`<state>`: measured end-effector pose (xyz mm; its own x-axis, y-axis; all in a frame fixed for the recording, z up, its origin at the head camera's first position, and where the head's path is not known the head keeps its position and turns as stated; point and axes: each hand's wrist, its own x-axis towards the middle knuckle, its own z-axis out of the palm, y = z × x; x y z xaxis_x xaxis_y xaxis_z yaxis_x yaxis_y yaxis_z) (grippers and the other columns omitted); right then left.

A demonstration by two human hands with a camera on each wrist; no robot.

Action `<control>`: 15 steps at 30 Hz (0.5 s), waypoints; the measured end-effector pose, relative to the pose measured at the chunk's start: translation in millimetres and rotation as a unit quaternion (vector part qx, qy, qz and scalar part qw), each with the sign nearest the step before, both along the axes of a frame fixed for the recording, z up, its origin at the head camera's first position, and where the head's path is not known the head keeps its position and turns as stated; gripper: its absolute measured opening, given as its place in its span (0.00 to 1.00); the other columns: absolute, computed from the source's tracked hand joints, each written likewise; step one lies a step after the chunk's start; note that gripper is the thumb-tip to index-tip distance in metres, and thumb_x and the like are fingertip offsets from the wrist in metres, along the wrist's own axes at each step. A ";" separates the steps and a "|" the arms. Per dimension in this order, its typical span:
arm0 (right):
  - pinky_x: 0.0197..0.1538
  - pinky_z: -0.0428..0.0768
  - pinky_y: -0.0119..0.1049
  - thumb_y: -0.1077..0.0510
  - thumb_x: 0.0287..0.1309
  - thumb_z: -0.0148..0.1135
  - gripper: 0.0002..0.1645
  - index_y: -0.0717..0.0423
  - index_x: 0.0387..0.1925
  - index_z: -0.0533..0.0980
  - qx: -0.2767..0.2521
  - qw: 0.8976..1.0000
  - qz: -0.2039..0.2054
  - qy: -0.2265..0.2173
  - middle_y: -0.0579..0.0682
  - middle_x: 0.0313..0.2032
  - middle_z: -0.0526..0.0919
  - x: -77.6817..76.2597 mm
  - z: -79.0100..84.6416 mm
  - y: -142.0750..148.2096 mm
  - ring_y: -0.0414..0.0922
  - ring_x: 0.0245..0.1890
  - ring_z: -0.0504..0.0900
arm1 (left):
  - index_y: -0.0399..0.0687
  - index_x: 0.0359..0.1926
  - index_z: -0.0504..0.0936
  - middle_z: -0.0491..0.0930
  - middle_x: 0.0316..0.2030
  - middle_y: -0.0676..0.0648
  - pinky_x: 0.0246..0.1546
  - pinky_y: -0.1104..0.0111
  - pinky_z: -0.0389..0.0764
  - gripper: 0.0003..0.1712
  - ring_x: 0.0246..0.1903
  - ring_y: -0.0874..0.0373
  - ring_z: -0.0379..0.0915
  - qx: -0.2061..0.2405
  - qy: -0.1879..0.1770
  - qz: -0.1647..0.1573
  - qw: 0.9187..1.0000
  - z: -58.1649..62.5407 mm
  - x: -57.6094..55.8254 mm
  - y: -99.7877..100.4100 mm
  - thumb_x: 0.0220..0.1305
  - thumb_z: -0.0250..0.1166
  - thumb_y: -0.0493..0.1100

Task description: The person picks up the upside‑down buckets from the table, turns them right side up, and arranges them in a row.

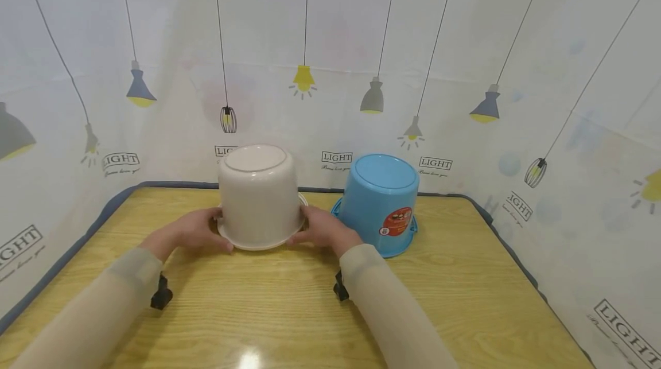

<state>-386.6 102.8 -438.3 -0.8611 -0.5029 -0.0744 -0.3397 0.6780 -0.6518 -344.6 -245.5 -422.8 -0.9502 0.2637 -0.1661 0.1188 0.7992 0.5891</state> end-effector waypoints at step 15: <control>0.86 0.61 0.63 0.34 0.52 0.86 0.62 0.44 0.83 0.67 -0.076 0.995 -0.068 -0.011 0.53 0.83 0.67 7.0 2.8 1.3 0.59 0.85 0.62 | 0.31 0.82 0.63 0.74 0.75 0.27 0.79 0.35 0.68 0.68 0.74 0.29 0.71 0.039 0.033 -0.011 0.999 -0.8 -2.0 -16.9 0.54 0.85 0.66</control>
<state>-379.5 104.1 -435.5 -0.9213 -0.3880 -0.0266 -0.2350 0.6098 -0.7569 -346.6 -262.4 -423.5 -0.9525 0.2936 -0.0807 0.1766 0.7484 0.6393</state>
